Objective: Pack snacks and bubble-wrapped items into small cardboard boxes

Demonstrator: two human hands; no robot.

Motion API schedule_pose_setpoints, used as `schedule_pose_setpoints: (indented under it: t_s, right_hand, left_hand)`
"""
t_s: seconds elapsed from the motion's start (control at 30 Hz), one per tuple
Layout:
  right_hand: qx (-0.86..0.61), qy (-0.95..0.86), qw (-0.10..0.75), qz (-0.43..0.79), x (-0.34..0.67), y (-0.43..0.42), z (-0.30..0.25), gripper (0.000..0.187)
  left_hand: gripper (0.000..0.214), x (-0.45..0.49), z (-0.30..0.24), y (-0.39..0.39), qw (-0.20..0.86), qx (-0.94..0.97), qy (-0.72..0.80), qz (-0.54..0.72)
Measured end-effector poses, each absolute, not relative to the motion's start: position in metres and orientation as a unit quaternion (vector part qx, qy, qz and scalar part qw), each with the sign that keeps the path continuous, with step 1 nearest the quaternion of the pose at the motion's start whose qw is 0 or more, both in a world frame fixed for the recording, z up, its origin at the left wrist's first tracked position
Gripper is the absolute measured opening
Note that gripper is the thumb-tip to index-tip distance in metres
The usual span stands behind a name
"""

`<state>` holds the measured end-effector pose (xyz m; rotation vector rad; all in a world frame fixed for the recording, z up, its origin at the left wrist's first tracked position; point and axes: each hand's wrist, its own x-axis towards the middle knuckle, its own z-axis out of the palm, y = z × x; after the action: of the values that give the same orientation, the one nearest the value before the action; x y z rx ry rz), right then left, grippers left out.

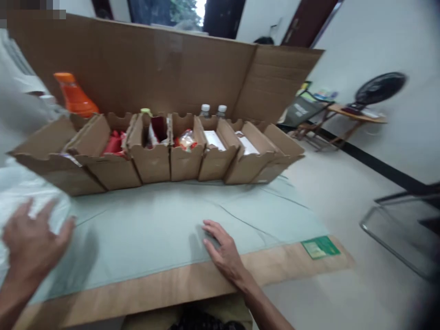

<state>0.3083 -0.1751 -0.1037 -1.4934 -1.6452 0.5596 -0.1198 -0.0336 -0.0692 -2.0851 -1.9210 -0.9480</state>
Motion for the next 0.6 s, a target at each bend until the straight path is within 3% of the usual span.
schedule_pose_setpoints:
  t_s: [0.1, 0.2, 0.37, 0.47, 0.6]
  right_hand:
    - [-0.569, -0.667, 0.428, 0.219, 0.316, -0.176, -0.098, 0.032]
    - [-0.562, -0.683, 0.435, 0.167, 0.348, -0.179, -0.085, 0.030]
    - [-0.628, -0.653, 0.420, -0.064, 0.453, -0.172, -0.034, 0.028]
    - [-0.680, -0.606, 0.359, -0.205, 0.511, -0.150, 0.007, 0.036]
    - [-0.736, -0.604, 0.216, -0.215, 0.553, -0.102, 0.043, 0.051]
  left_hand:
    - [0.042, -0.008, -0.096, -0.051, 0.028, -0.839, -0.452, -0.303]
    - [0.040, 0.087, -0.115, -0.066, -0.022, -0.901, -0.365, -0.233]
    - [0.046, 0.143, -0.135, -0.077, -0.016, -0.937, -0.298, -0.182]
    - [0.049, 0.140, -0.141, -0.080, 0.016, -0.937, -0.290, -0.194]
    - [0.050, 0.137, -0.142, -0.081, 0.036, -0.937, -0.287, -0.194]
